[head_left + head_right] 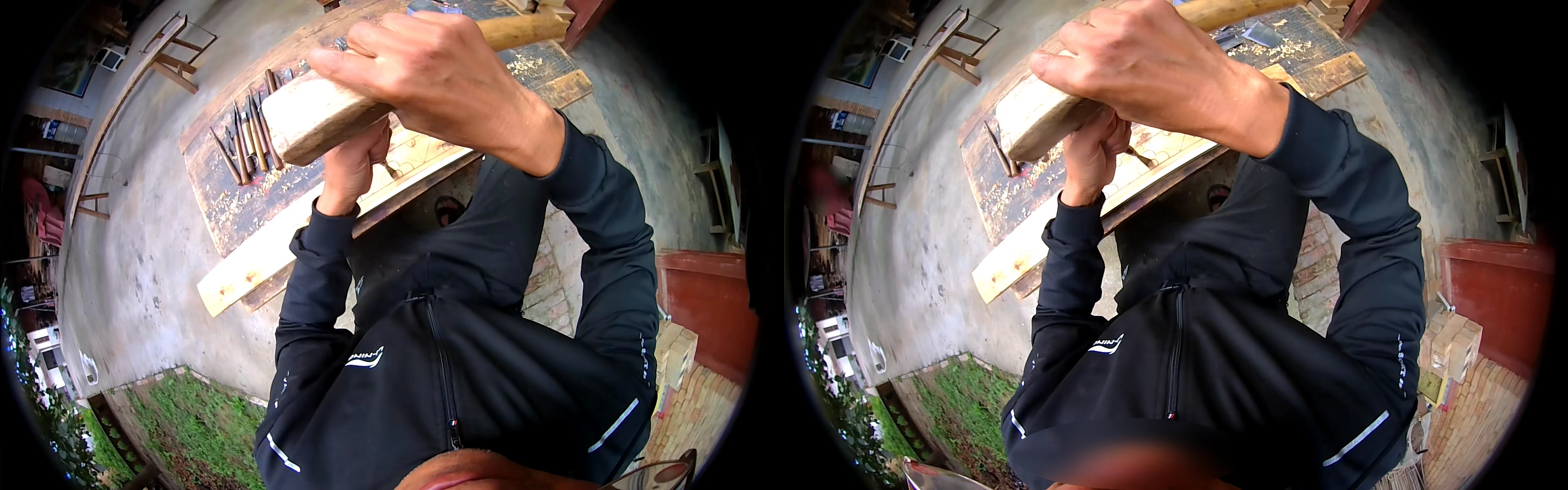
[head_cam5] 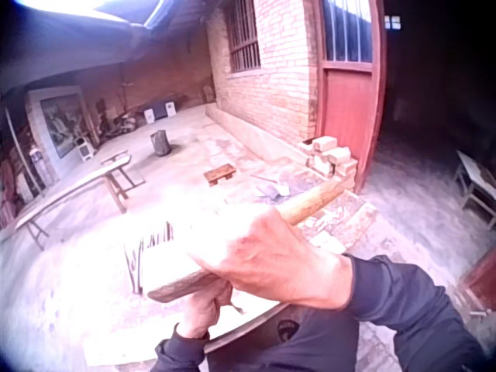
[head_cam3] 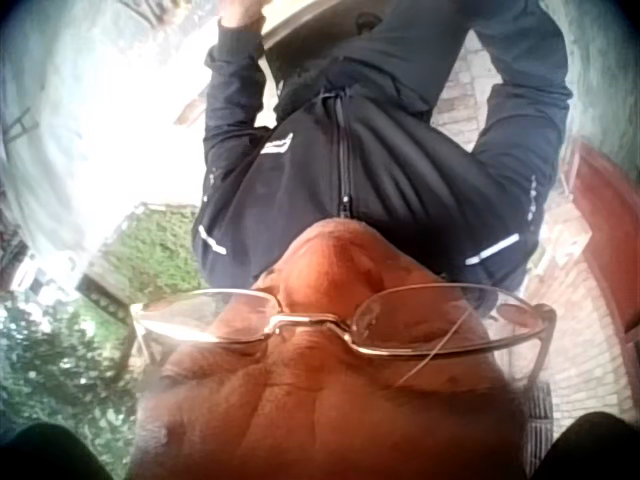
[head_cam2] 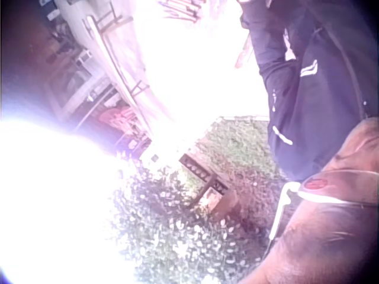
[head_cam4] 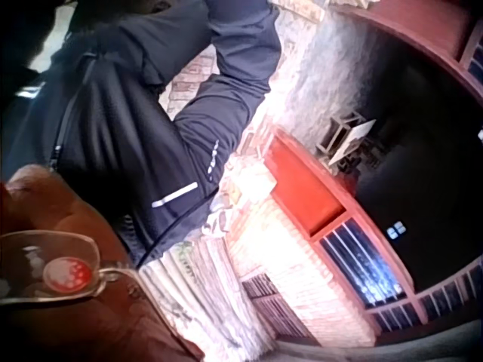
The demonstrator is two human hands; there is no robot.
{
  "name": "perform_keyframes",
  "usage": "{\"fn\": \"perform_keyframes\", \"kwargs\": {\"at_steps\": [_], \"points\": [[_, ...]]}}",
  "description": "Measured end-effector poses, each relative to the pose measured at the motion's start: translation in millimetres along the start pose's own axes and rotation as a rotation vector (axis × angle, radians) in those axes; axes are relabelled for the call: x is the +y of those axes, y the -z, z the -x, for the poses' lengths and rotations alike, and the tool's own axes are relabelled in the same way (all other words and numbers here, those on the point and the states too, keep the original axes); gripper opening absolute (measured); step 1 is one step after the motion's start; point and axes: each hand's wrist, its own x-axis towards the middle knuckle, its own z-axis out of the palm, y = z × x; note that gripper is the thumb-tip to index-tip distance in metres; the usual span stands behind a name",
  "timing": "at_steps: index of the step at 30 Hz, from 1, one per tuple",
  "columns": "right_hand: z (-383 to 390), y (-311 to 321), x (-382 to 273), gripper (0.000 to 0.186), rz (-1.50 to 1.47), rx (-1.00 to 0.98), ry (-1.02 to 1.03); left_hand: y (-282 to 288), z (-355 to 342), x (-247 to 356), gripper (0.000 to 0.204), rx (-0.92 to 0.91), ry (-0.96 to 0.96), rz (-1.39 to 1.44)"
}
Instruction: The person carves circular patterns into a wood plank using a chisel and a wooden mallet. They hammer the chisel along the drawn outlines, pick up different chisels from the table, and carve out segments of wood.
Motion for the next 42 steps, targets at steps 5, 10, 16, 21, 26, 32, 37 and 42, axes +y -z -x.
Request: {"fn": "perform_keyframes", "kwargs": {"at_steps": [5, 10, 16, 21, 26, 32, 37, 42], "points": [[-32.8, 25.0, 15.6, 0.035, -0.366, 0.143, -0.204, -5.7, -12.0, 6.8, 0.042, 0.119, -0.058, -0.095], [-26.9, -11.0, 6.9, 0.038, -0.345, 0.307, -0.138, -12.9, -0.6, 1.8, 0.038, 0.223, -0.157, -0.089], [-14.4, -26.9, -11.3, 0.048, -0.064, 0.06, 0.029, 1.6, 22.4, -5.1, 0.019, 0.105, -0.088, -0.059], [-20.8, -16.3, -14.2, 0.046, -0.147, 0.014, -0.002, 10.4, 19.8, 6.8, 0.028, -0.027, -0.041, 0.031], [-33.6, -1.1, -2.3, 0.027, -0.356, 0.247, -0.042, -6.7, 6.0, -2.2, 0.029, 0.315, -0.234, -0.004], [-46.4, 27.2, -3.1, 0.02, -0.601, 0.214, -0.287, -5.8, 14.7, -8.4, 0.027, 0.364, -0.316, 0.013], [-51.5, 0.8, -24.8, 0.027, -0.577, 0.457, -0.311, -23.5, 17.7, -14.1, 0.009, 0.603, -0.396, 0.092], [-28.9, -17.0, -34.7, 0.021, 0.043, 0.055, 0.082, 23.3, 33.6, -31.0, 0.014, 0.337, -0.541, -0.512]]}}
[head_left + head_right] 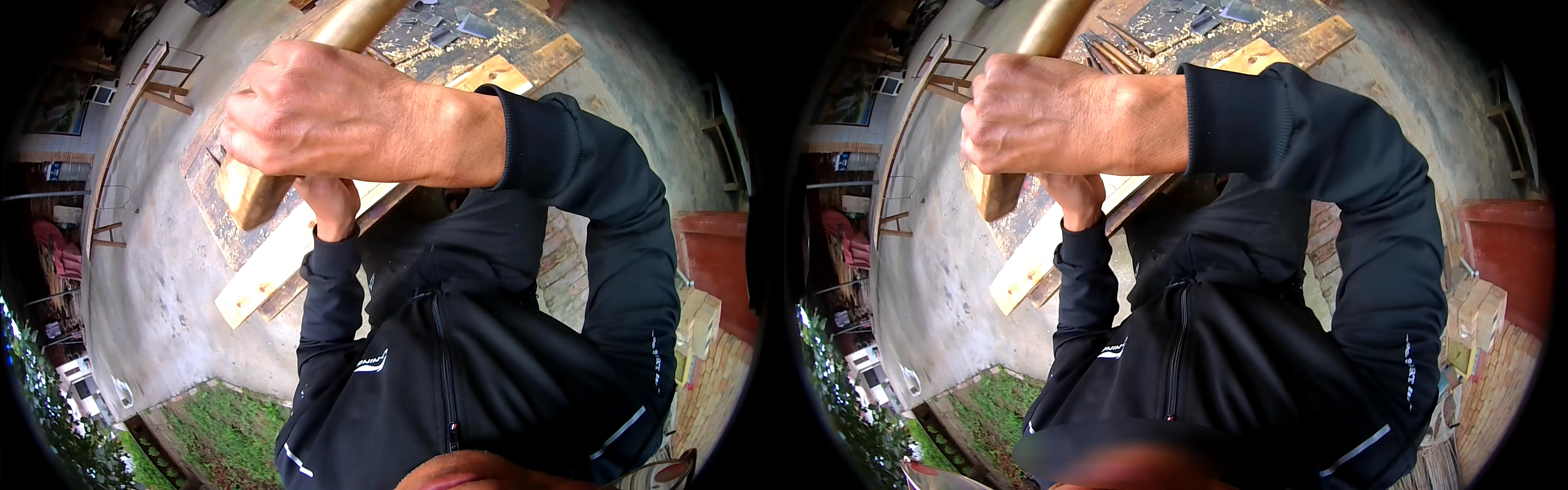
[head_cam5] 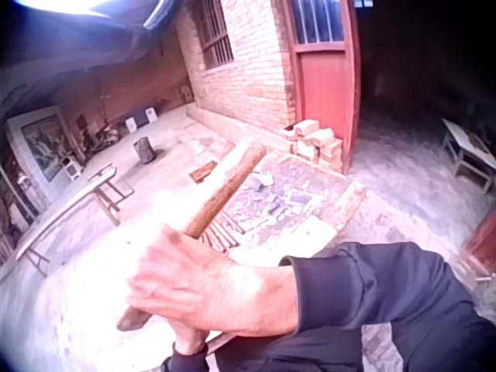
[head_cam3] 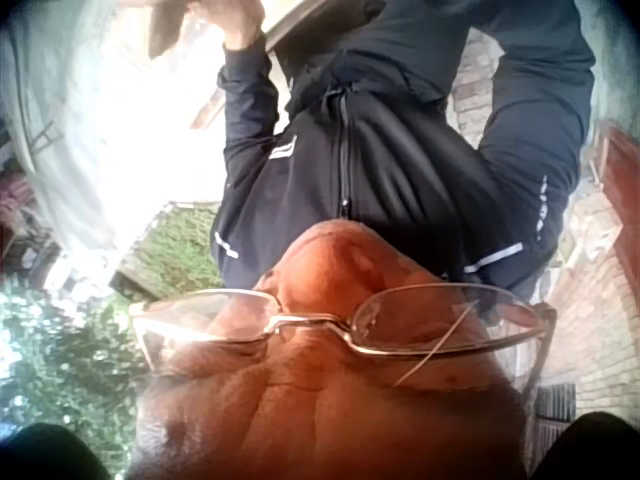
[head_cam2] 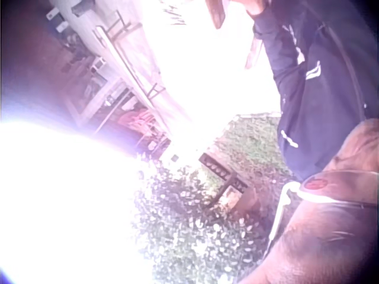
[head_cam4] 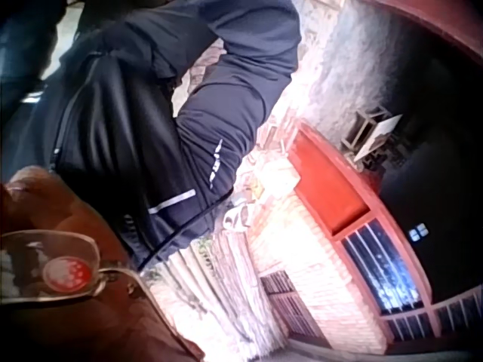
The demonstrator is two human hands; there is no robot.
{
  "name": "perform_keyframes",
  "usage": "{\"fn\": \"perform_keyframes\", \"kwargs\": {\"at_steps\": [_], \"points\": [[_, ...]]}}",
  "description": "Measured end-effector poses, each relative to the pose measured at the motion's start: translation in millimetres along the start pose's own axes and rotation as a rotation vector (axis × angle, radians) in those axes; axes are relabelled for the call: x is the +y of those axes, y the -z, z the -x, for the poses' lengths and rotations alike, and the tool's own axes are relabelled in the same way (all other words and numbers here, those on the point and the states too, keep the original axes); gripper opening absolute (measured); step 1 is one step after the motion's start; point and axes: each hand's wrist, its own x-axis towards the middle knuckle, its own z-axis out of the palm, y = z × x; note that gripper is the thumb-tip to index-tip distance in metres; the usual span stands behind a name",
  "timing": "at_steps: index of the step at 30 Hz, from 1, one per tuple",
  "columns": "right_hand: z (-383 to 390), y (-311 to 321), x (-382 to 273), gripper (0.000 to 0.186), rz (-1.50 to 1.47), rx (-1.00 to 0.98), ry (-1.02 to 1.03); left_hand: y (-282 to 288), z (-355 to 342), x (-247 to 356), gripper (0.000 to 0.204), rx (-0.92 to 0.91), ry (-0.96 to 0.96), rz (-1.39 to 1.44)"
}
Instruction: The person carves circular patterns into a wood plank using a chisel and a wooden mallet. They hammer the chisel along the drawn outlines, pick up different chisels from the table, and carve out segments of wood.
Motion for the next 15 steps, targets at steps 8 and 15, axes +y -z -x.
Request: {"fn": "perform_keyframes", "kwargs": {"at_steps": [8, 15], "points": [[-1.0, 3.4, 1.1, 0.023, -0.193, 0.11, -0.064, 14.7, -2.7, 1.7, 0.021, -0.047, -0.435, -0.962], [-7.3, 23.2, 7.1, 0.026, -0.233, 0.162, -0.155, -2.1, 5.8, 6.9, 0.023, 0.063, -0.353, -0.878]]}}
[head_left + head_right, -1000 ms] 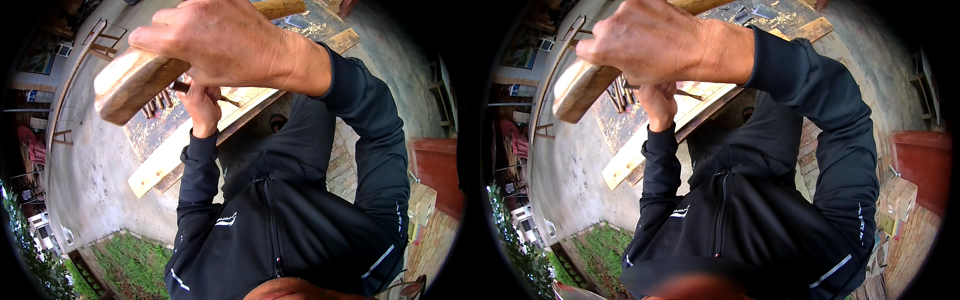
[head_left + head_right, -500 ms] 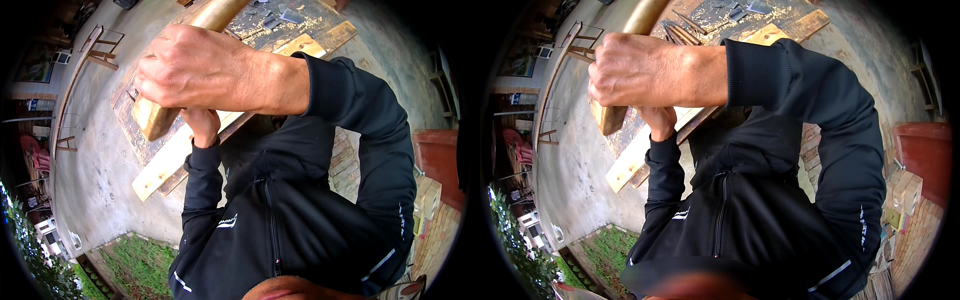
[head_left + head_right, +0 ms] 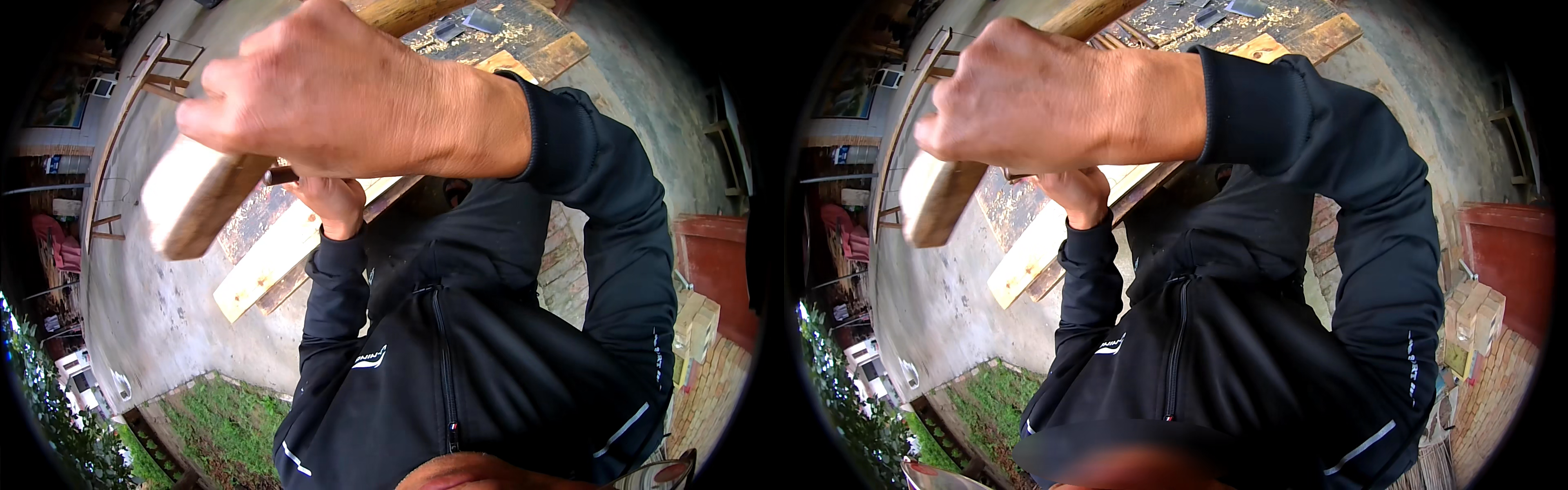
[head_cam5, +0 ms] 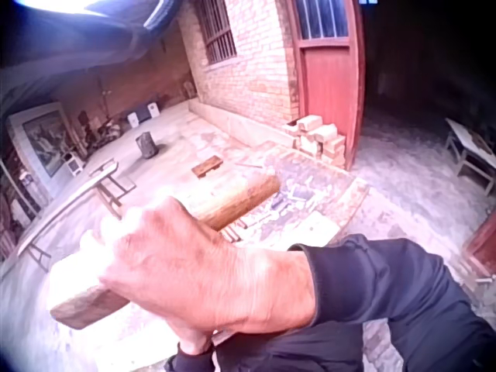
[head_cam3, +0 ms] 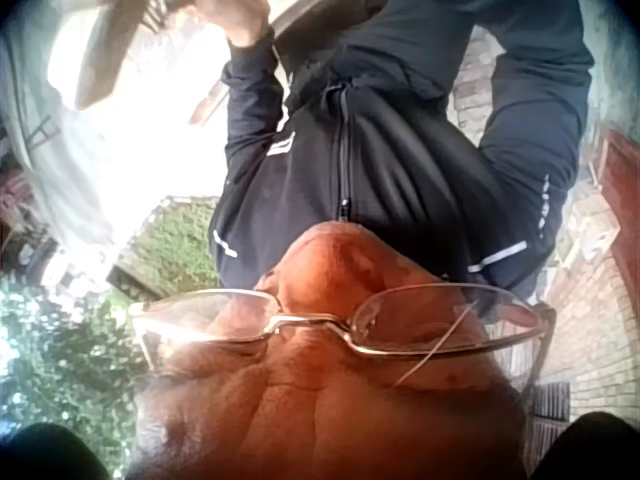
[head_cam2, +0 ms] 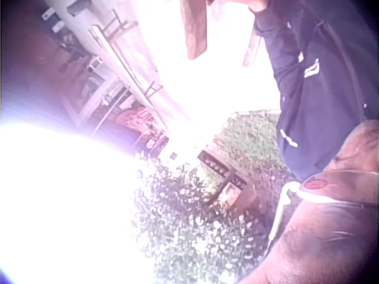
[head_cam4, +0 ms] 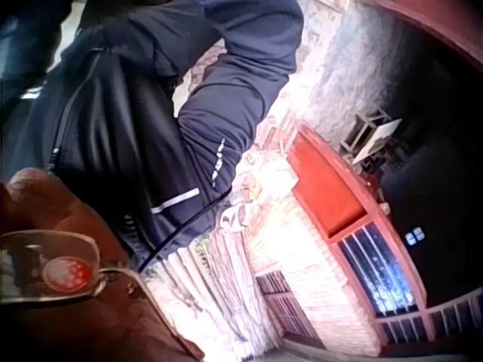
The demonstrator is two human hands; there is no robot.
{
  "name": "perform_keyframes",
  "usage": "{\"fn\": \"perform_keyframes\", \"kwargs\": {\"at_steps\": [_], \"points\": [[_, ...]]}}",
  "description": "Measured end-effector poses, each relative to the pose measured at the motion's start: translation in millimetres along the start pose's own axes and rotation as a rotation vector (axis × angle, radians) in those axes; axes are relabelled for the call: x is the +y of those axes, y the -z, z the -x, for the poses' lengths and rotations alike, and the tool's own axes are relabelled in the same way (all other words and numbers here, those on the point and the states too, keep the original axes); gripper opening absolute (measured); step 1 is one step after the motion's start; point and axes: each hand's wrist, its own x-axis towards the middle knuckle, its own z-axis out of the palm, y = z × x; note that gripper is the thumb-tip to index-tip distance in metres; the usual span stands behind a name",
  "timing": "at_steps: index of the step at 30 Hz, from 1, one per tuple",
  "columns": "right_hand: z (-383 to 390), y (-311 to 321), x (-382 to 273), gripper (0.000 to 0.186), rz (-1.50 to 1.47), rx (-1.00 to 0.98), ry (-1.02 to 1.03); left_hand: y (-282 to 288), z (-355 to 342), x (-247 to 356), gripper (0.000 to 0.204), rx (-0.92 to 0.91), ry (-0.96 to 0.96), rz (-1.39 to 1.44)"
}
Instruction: The person carves circular patterns into a wood plank using a chisel and a wooden mallet. They hammer the chisel along the drawn outlines, pick up different chisels from the table, and carve out segments of wood.
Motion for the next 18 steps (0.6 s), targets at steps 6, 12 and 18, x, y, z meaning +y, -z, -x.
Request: {"fn": "perform_keyframes", "kwargs": {"at_steps": [6, 12, 18], "points": [[-26.5, 35.7, -3.1, 0.025, -0.48, 0.289, -0.225, -13.7, 7.9, -9.2, 0.012, 0.201, 0.626, 0.991], [-4.8, -9.2, 0.3, 0.017, -0.118, 0.03, -0.037, -6.2, -12.5, 33.4, 0.029, 0.246, 0.706, 1.242], [-6.7, -10.7, 23.5, 0.017, -0.024, 0.144, -0.009, -2.5, -26.6, 20.7, 0.031, 0.025, 0.764, 1.308]]}}
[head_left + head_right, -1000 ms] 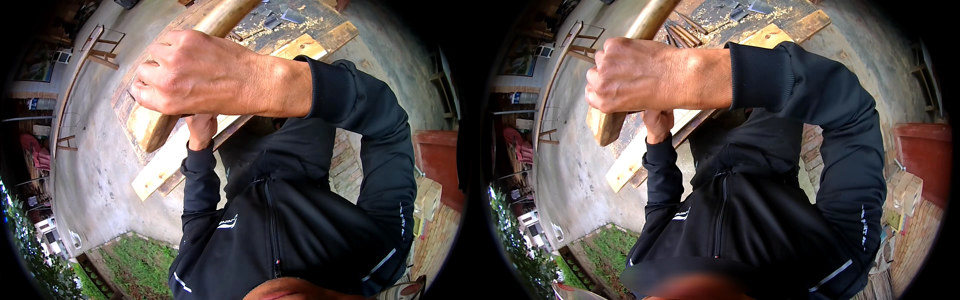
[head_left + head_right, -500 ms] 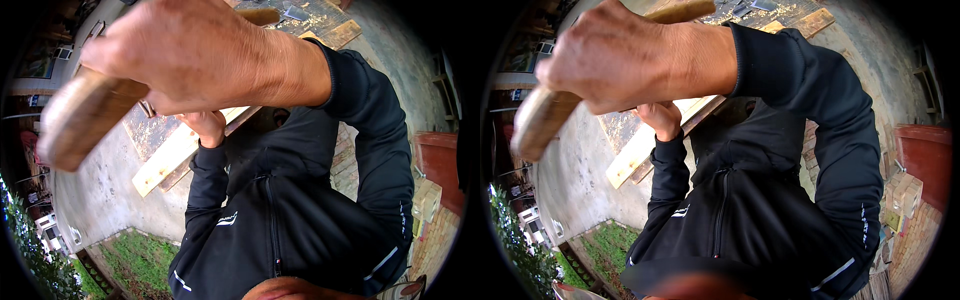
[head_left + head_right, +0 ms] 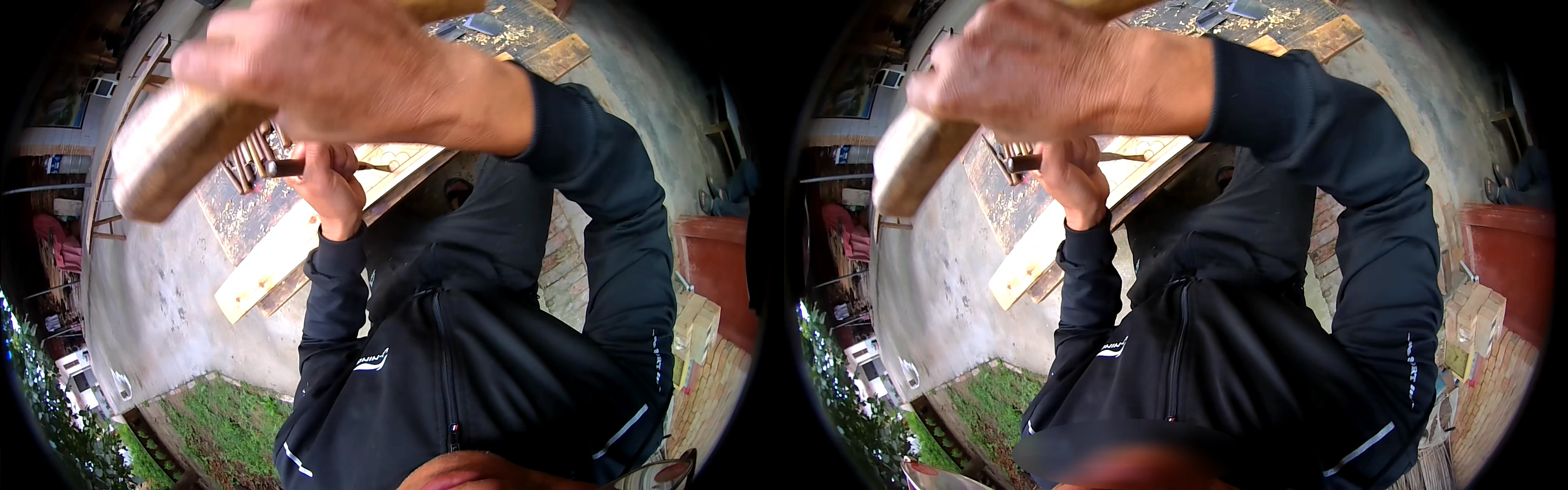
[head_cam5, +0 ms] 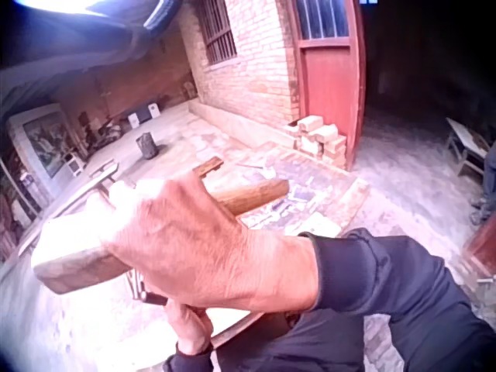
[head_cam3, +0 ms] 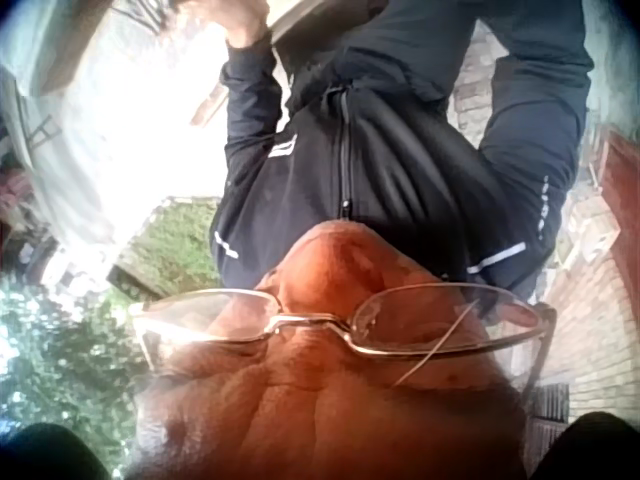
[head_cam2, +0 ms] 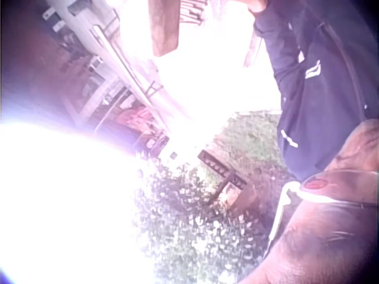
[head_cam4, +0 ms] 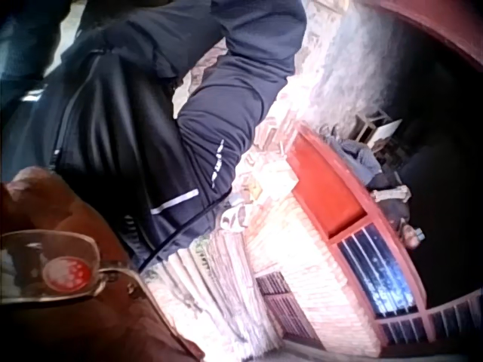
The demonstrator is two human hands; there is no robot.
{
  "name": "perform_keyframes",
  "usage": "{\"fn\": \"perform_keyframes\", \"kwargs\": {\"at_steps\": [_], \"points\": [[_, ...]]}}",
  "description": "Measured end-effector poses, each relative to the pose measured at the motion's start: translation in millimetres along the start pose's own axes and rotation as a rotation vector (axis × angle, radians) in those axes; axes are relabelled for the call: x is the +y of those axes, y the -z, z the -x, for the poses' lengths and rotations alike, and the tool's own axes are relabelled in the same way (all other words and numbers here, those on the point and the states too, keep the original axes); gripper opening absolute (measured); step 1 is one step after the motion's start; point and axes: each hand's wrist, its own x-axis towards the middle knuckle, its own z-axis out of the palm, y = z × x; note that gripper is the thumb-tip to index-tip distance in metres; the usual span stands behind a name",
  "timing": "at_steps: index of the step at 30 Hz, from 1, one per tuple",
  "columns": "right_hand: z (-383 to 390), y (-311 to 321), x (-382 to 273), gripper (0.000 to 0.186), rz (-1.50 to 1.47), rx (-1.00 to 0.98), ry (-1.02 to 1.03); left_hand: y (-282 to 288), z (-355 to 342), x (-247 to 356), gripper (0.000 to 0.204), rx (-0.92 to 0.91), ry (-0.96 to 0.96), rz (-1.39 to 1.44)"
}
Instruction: The person carves circular patterns into a wood plank using a chisel and a wooden mallet. They hammer the chisel along the drawn outlines, pick up different chisels from the table, and carve out segments of wood.
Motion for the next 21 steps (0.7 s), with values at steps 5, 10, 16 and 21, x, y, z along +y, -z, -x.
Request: {"fn": "perform_keyframes", "kwargs": {"at_steps": [5, 10, 16, 21], "points": [[21.7, 37.1, 39.7, 0.03, -0.196, -0.038, -0.221, 5.3, -17.3, 75.2, 0.043, -0.063, -0.965, -0.441], [104.1, 46.7, 59.1, 0.038, -0.566, -0.244, -0.707, 16.3, -11.1, 124.4, 0.053, 0.016, -0.548, -0.347], [211.6, 24.6, 63.0, 0.026, -1.106, -0.398, -1.322, 29.6, -21.4, 101.4, 0.053, -0.023, -0.157, -0.062], [244.9, 5.6, 61.5, 0.027, -1.224, -0.329, -1.542, 28.5, -30.1, 52.3, 0.049, -0.16, 0.042, 0.004]]}}
